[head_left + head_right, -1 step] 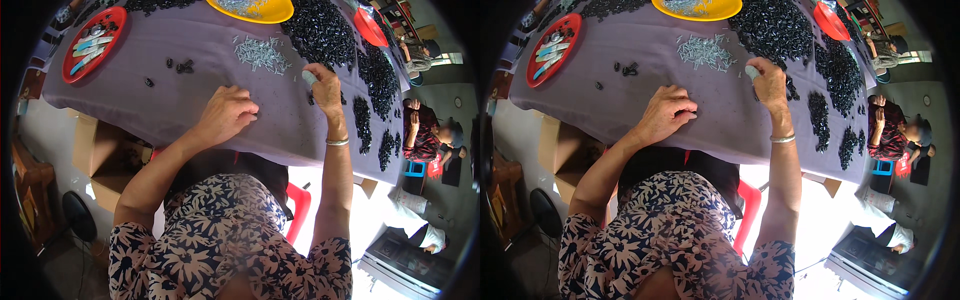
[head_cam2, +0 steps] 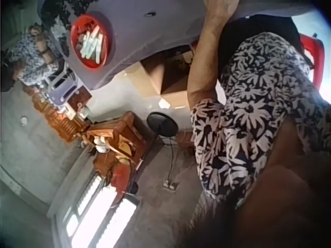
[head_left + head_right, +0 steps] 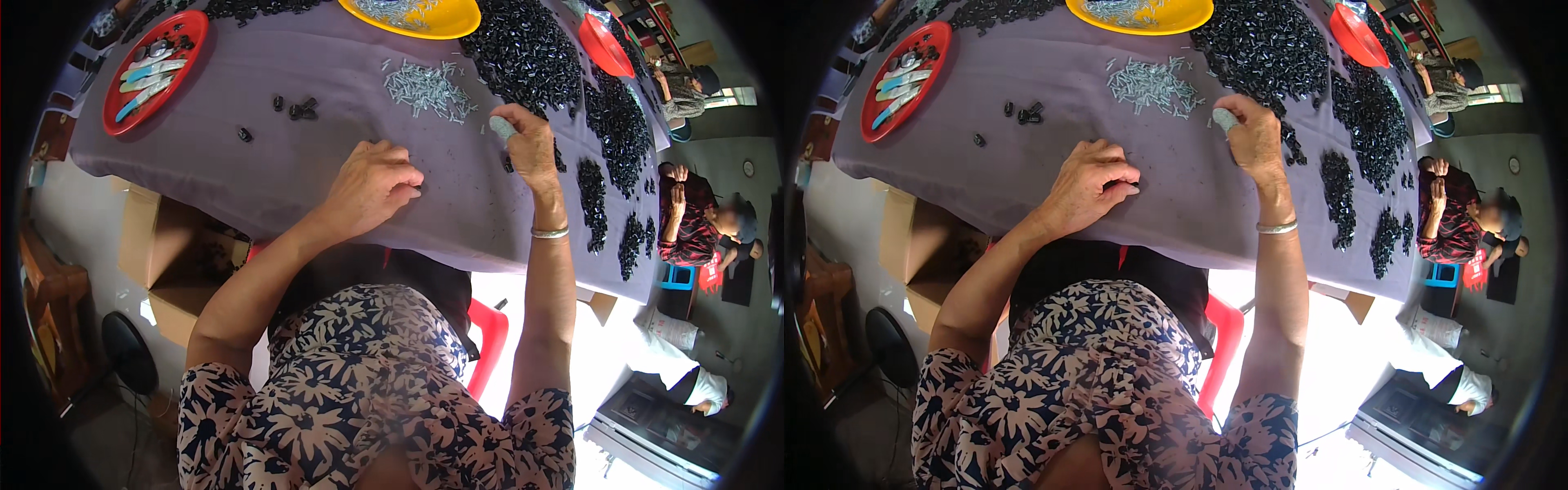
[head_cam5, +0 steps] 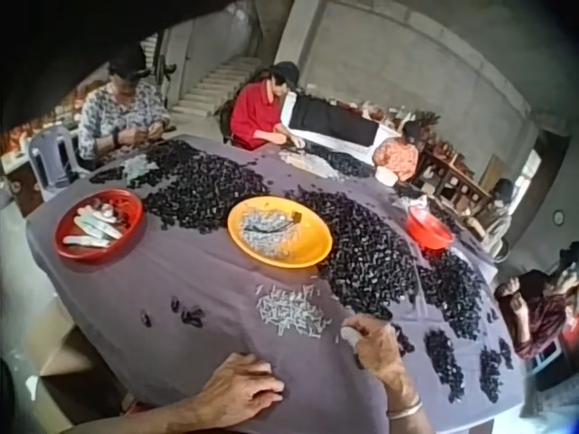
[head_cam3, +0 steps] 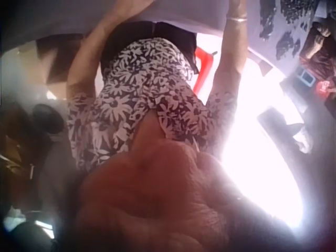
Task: Assembling small plastic housings by manually inserting metal pins into them at a production table.
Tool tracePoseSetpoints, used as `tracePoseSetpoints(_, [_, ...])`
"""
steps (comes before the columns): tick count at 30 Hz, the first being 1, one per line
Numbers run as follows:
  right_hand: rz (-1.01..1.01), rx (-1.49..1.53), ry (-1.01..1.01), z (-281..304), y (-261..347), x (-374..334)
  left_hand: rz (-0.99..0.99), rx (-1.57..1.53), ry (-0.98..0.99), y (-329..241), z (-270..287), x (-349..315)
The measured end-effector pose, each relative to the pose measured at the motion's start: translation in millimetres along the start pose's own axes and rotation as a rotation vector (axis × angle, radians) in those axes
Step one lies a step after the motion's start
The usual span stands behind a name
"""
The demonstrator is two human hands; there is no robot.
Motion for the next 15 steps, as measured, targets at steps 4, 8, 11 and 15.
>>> tracePoseSetpoints(4, [0.047,-0.019,0.105,-17.3,15.1,1.8,0.012,-0.014,-0.003,0.8,0.6,-1.6])
tracePoseSetpoints(8, [0.253,-0.080,0.183,-26.3,24.2,5.3,0.018,-0.008,0.015,-1.1,1.4,-1.1])
tracePoseSetpoints(11, [0.358,-0.130,0.225,-32.5,31.8,7.7,0.021,-0.003,0.017,-0.8,1.8,-2.0])
tracePoseSetpoints(15, [0.474,-0.324,0.229,-38.5,34.3,10.7,0.025,-0.002,0.024,-0.1,0.8,-0.5])
Point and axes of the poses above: each hand's wrist, its own x-axis towards the middle knuckle, its own z-axis out of the back of the hand, y = z × x, the point moved 4 cm from there along x, towards the middle knuckle, and after that the axes turned 7 degrees about x, right-handed, at the moved point
